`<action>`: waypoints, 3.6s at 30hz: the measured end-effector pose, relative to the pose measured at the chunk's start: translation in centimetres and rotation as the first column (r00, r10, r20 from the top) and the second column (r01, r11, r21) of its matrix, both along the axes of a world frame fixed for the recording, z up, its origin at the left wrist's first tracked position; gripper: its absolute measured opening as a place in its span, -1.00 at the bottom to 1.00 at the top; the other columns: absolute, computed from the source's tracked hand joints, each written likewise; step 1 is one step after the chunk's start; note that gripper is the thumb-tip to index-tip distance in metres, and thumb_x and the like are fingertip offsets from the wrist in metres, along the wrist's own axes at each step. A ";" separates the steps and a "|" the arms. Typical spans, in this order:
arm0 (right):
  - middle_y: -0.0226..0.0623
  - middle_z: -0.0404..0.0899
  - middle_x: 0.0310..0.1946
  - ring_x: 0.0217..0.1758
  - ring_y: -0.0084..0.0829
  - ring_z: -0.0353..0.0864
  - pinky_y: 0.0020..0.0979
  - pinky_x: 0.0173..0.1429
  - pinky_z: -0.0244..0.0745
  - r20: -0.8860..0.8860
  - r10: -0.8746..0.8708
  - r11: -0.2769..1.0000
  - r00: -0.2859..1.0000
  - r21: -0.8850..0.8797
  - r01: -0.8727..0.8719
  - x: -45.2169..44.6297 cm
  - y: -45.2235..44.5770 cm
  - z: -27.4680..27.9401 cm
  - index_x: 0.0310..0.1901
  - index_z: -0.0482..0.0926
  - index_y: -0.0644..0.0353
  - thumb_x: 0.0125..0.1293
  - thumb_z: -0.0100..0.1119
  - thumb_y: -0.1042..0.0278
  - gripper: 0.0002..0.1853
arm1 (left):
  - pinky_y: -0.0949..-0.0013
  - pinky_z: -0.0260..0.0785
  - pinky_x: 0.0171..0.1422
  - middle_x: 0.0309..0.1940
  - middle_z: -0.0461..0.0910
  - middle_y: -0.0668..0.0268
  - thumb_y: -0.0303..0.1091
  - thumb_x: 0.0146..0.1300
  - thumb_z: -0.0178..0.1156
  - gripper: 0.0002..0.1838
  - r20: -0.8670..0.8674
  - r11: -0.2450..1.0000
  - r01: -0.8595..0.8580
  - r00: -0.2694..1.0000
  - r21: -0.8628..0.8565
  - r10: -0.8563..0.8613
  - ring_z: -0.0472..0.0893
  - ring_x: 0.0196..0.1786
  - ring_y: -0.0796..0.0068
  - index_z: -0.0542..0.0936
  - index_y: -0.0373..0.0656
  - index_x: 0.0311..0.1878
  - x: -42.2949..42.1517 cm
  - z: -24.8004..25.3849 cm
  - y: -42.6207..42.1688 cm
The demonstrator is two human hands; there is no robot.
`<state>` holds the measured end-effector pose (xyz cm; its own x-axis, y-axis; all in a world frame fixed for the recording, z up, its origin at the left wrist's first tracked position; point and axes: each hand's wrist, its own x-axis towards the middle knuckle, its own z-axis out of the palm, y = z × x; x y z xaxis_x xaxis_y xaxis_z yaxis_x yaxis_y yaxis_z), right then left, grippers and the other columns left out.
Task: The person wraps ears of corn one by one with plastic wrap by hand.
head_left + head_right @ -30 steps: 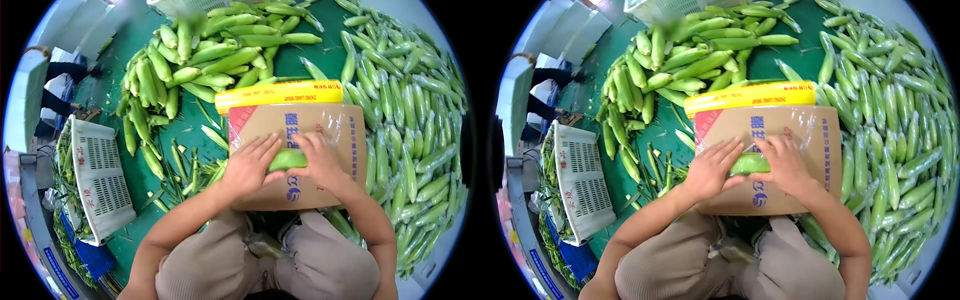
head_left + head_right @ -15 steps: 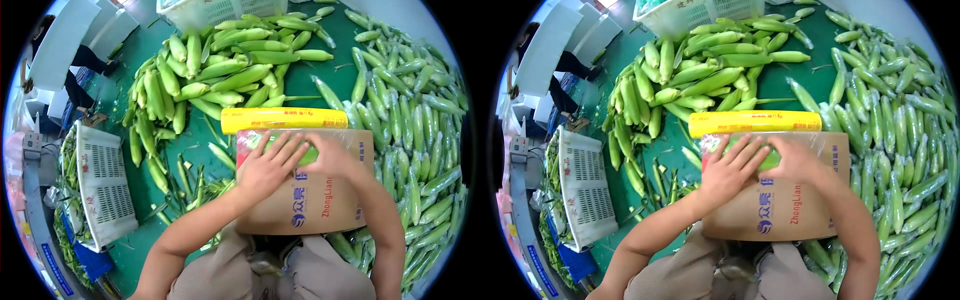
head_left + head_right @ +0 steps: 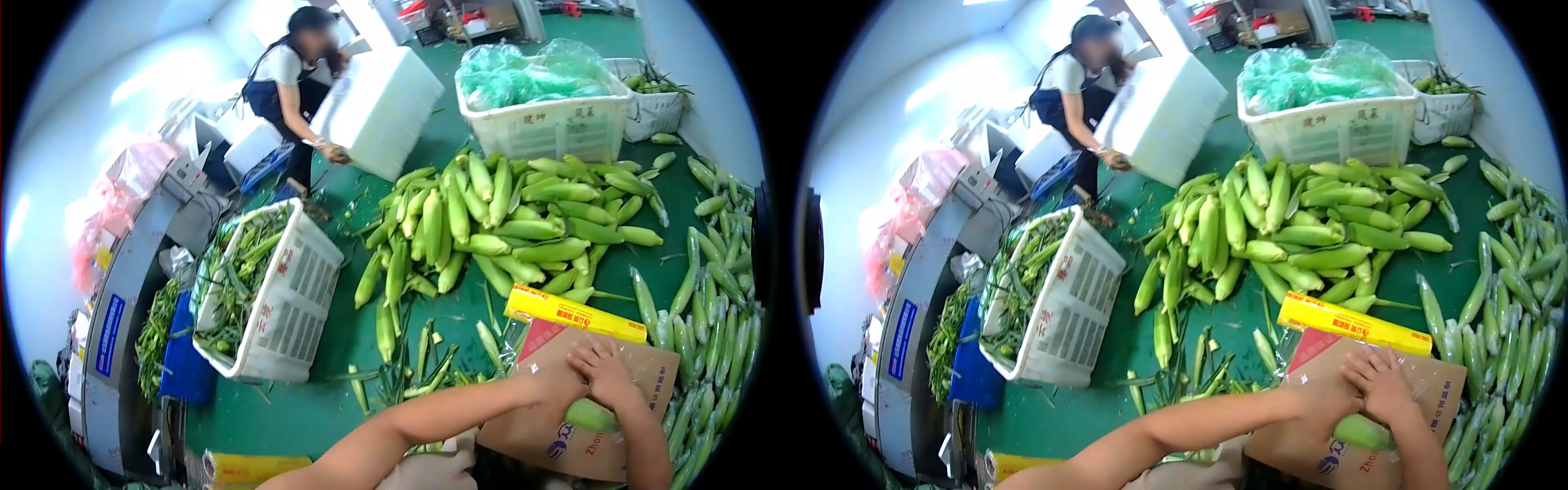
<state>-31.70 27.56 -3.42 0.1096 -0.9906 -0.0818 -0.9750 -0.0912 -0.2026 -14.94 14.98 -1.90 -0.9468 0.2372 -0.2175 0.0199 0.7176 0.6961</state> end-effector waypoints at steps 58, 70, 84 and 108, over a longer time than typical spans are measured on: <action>0.01 0.61 0.18 0.19 -0.06 0.65 -0.11 0.25 0.53 0.486 -0.463 0.849 0.741 0.003 0.528 14.2 9.8 4.0 0.50 0.31 0.12 0.14 0.44 0.42 -0.15 | 0.02 0.30 0.51 0.37 0.43 0.08 0.21 0.61 -0.06 -0.29 0.366 -0.027 -0.594 0.458 0.804 0.810 0.45 0.41 0.11 0.29 -0.20 0.51 12.2 8.3 4.2; -0.11 0.62 0.16 0.19 -0.20 0.63 -0.19 0.26 0.51 0.932 -0.352 0.913 0.092 0.320 0.253 17.9 13.9 4.5 0.48 0.33 0.15 0.09 0.44 0.47 -0.15 | 0.26 0.40 -0.02 -0.38 0.40 0.43 0.09 0.46 0.16 -0.63 0.110 0.011 -0.162 0.717 0.987 0.688 0.42 -0.28 0.44 0.43 0.01 -0.27 11.8 7.0 3.2; -0.26 0.63 0.13 0.19 -0.36 0.60 -0.29 0.28 0.48 0.798 -0.591 0.805 0.117 0.593 0.026 15.0 10.5 3.6 0.45 0.36 0.17 0.03 0.45 0.52 -0.14 | 0.22 0.63 0.00 -0.28 0.71 0.09 -0.49 0.43 0.12 -0.75 0.368 -0.271 -0.249 0.621 0.930 0.692 0.74 -0.17 0.22 0.58 -0.29 0.11 12.8 5.6 2.4; -0.64 0.38 -0.59 -0.64 -0.65 0.26 -0.54 -0.60 0.10 0.785 0.469 -0.368 -0.405 0.591 0.718 10.9 48.9 5.5 -0.12 0.56 -0.09 0.51 0.23 0.18 -0.91 | 0.17 0.46 0.26 0.18 0.59 0.15 -0.17 0.45 0.27 -0.34 0.513 0.766 -0.369 0.856 0.527 0.059 0.60 0.16 0.30 0.34 -0.26 0.49 13.5 5.3 2.6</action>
